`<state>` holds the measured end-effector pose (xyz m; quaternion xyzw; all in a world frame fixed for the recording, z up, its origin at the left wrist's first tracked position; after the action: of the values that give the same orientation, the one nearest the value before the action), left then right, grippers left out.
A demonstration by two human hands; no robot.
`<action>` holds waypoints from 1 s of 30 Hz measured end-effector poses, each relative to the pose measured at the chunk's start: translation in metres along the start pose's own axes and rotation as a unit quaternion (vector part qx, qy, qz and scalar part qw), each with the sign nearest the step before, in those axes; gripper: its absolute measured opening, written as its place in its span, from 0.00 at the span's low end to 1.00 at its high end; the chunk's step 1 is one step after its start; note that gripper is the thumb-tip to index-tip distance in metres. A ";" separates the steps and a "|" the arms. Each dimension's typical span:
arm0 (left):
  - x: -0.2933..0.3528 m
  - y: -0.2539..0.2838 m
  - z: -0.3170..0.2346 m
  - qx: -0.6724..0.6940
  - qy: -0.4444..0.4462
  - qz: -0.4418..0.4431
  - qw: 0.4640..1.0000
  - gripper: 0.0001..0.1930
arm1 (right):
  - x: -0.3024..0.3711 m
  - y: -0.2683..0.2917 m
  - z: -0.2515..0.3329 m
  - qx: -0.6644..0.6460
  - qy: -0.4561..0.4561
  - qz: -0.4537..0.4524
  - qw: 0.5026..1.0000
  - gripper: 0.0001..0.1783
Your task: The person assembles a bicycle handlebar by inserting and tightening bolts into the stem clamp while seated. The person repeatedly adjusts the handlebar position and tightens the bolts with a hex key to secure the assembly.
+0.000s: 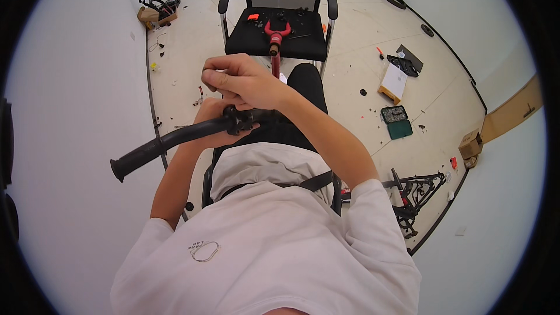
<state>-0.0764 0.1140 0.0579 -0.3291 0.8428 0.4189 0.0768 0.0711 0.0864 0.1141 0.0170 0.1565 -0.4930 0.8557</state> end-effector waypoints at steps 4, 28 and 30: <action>0.001 -0.002 0.003 0.026 -0.008 0.016 1.000 0.14 | 0.004 -0.007 0.001 0.034 0.000 -0.012 0.999 0.13; 0.004 -0.004 -0.003 -0.171 -0.045 -0.061 0.982 0.15 | 0.017 -0.003 -0.007 -0.199 0.040 -0.242 0.949 0.15; 0.005 -0.005 -0.001 -0.176 -0.043 -0.065 0.981 0.15 | 0.016 -0.003 -0.009 -0.196 0.047 -0.238 0.950 0.15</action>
<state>-0.0767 0.1084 0.0532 -0.3731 0.7285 0.5688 0.0810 0.0742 0.0727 0.1016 -0.1662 0.2894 -0.6404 0.6918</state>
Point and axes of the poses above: each hand's wrist, its own x-axis away from the middle knuckle, its own y-axis out of the back of the hand, z = x × y, the point moved 1 cm from there along -x, towards the middle knuckle
